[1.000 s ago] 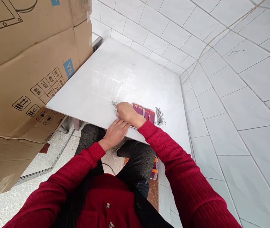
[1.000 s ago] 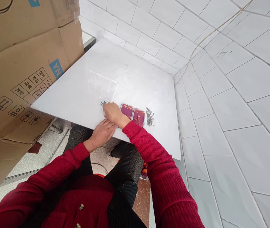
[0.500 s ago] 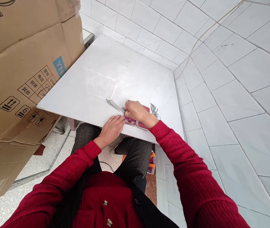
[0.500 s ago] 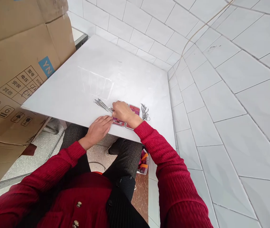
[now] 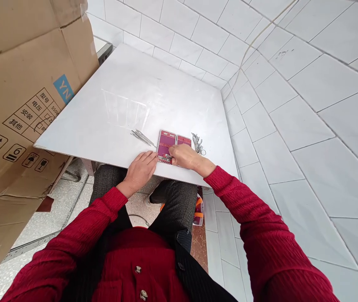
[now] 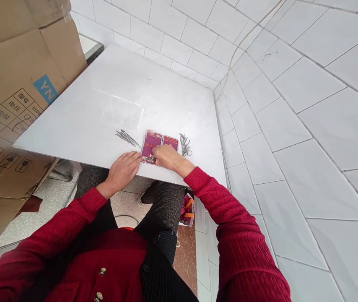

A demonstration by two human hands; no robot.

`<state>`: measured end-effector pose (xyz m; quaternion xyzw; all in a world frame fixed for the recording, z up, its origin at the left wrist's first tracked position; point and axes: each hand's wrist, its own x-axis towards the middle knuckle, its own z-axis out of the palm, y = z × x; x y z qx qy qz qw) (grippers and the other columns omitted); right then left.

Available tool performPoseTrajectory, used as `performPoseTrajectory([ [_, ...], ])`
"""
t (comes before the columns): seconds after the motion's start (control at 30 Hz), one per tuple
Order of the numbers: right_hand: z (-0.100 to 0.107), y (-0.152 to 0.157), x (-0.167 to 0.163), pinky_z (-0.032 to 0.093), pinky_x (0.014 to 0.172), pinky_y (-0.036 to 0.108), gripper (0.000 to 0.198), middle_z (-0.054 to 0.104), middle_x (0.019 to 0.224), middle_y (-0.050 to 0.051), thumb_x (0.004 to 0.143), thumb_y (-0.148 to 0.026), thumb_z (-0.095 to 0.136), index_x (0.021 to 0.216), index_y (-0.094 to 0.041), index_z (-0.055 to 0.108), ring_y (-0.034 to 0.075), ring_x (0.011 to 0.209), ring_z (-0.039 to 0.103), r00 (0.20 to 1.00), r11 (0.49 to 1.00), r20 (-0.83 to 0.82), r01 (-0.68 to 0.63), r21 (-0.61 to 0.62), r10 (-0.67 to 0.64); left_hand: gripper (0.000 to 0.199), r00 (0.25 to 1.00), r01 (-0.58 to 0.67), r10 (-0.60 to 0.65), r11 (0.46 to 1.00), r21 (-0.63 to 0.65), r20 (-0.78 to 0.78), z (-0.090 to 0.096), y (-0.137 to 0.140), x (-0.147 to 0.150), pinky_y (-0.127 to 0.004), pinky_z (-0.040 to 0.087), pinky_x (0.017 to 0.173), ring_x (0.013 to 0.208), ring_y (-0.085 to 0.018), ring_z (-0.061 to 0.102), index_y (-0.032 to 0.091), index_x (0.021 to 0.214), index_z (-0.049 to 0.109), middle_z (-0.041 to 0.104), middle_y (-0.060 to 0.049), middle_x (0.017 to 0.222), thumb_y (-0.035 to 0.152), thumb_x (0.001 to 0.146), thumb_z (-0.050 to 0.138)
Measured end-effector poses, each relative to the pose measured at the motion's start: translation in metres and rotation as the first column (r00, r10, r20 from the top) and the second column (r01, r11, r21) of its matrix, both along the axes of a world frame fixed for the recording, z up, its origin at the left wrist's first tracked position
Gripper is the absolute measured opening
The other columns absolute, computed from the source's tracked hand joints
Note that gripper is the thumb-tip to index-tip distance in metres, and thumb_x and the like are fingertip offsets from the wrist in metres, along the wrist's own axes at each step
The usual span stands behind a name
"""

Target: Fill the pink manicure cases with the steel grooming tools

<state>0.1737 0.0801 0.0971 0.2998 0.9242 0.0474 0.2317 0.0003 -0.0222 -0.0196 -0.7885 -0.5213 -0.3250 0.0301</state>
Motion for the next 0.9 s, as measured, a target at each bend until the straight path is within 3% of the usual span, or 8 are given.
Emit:
performPoseTrajectory([
  [0.23, -0.001, -0.002, -0.006, 0.036, 0.072, 0.032, 0.025, 0.071, 0.107, 0.017, 0.091, -0.011, 0.054, 0.111, -0.006, 0.068, 0.025, 0.094, 0.065, 0.995, 1.0, -0.1, -0.004, -0.019, 0.002, 0.034, 1.0, -0.015, 0.015, 1.0, 0.015, -0.024, 0.001, 0.0, 0.001, -0.048, 0.047, 0.112, 0.13, -0.027, 0.059, 0.016, 0.127, 0.068, 0.068, -0.012, 0.135, 0.016, 0.101, 0.046],
  [0.37, -0.01, 0.009, -0.003, 0.037, 0.075, 0.028, 0.02, 0.071, 0.103, 0.011, 0.091, -0.011, 0.055, 0.101, -0.012, 0.073, 0.02, 0.09, 0.063, 0.963, 0.989, -0.266, -0.01, -0.146, -0.029, 0.034, 1.0, -0.009, 0.009, 1.0, -0.001, -0.022, 0.001, -0.001, 0.001, -0.047, 0.047, 0.113, 0.131, -0.027, 0.059, 0.016, 0.129, 0.066, 0.067, -0.012, 0.136, 0.017, 0.101, 0.045],
  [0.5, -0.026, 0.015, 0.007, 0.043, 0.082, 0.025, 0.021, 0.072, 0.101, 0.008, 0.092, -0.01, 0.057, 0.102, -0.015, 0.076, 0.017, 0.092, 0.065, 0.846, 0.953, -0.516, -0.029, -0.303, -0.138, 0.036, 1.0, -0.019, 0.018, 1.0, -0.008, -0.024, 0.001, -0.001, 0.001, -0.048, 0.046, 0.113, 0.131, -0.027, 0.059, 0.016, 0.131, 0.065, 0.067, -0.013, 0.137, 0.017, 0.101, 0.046],
  [0.67, -0.046, 0.005, 0.016, 0.049, 0.088, 0.028, 0.022, 0.074, 0.105, 0.01, 0.096, -0.014, 0.058, 0.104, -0.016, 0.079, 0.018, 0.098, 0.068, 0.679, 0.932, -0.67, 0.059, -0.357, -0.299, 0.036, 0.999, -0.026, 0.025, 0.999, -0.021, -0.042, 0.003, -0.001, 0.002, -0.048, 0.047, 0.112, 0.131, -0.028, 0.058, 0.017, 0.133, 0.064, 0.066, -0.013, 0.138, 0.017, 0.1, 0.048],
  [0.9, -0.035, 0.004, 0.001, 0.046, 0.085, 0.028, 0.017, 0.074, 0.11, 0.007, 0.095, -0.019, 0.064, 0.105, -0.018, 0.078, 0.019, 0.102, 0.067, 0.747, 0.959, -0.609, 0.141, -0.246, -0.266, 0.036, 0.996, -0.024, 0.024, 1.0, -0.001, -0.084, 0.003, -0.003, 0.001, -0.048, 0.047, 0.112, 0.132, -0.028, 0.058, 0.016, 0.133, 0.064, 0.065, -0.013, 0.139, 0.016, 0.1, 0.048],
])
